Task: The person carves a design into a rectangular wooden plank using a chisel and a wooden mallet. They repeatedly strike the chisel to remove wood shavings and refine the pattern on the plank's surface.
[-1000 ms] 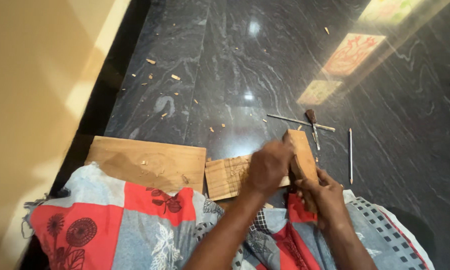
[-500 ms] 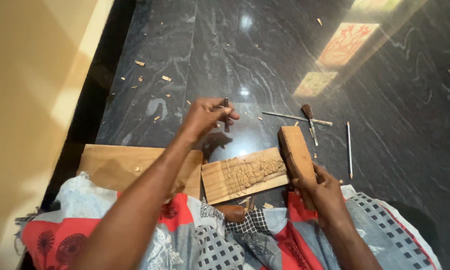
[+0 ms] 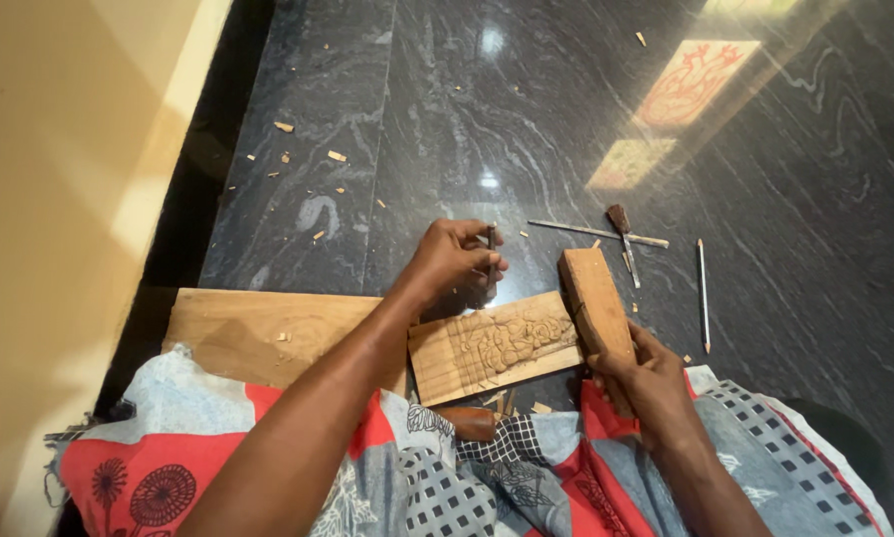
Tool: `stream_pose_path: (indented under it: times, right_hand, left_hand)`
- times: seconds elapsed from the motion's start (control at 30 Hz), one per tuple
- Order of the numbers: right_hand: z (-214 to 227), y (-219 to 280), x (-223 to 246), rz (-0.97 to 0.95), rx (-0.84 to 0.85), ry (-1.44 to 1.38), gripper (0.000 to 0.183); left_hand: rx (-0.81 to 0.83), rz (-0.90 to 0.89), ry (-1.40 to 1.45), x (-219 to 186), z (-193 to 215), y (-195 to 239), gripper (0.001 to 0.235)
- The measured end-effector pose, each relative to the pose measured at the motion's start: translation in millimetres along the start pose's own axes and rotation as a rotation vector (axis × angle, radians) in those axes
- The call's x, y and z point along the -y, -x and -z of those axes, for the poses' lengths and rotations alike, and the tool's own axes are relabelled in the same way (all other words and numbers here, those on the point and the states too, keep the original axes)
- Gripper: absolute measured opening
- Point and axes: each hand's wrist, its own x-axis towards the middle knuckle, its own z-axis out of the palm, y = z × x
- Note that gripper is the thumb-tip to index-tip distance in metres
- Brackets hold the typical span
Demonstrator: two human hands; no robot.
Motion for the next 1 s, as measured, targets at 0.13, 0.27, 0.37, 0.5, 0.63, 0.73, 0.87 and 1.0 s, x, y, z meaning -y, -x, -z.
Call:
stream_pose_path:
  times: [0.13, 0.27, 0.37, 0.5, 0.63, 0.73, 0.87, 1.0]
  right_hand:
    - [1, -2, -4, 0.014, -0.012, -0.007, 0.068]
    - [1, -2, -3, 0.052, 0.022, 0.003, 0.068]
    - [0, 0, -2, 0.064, 0.008, 0.021, 0.070]
    - [0, 0, -1, 0.063, 0.008, 0.030, 0.069]
    - [1, -2, -5, 0.061, 0.034, 0.024, 0.063]
    - [2, -5, -8, 0.113, 0.077, -0.042, 0.062]
    - [1, -4, -5, 0.074, 0.021, 0.017, 0.063]
    - [-1, 7, 4, 0.089, -0.066, 0.133, 0.068]
  left_hand:
    - [0.058, 0.012, 0.104, 13, -2, 6, 0.007]
    - [0.034, -0.018, 0.144, 23, -5, 18, 0.006]
    - [-0.022, -0.110, 0.126, 28, -17, 32, 0.010]
    - [-0.182, -0.124, -0.061, 24, -46, 56, 0.013]
    - [-0.317, -0.216, -0.162, 22, -67, 84, 0.016]
    - [-0.362, -0.252, -0.134, 22, -73, 91, 0.020]
    - [-0.435, -0.225, -0.144, 26, -69, 92, 0.021]
    - [-0.424, -0.221, -0.112, 31, -66, 92, 0.020]
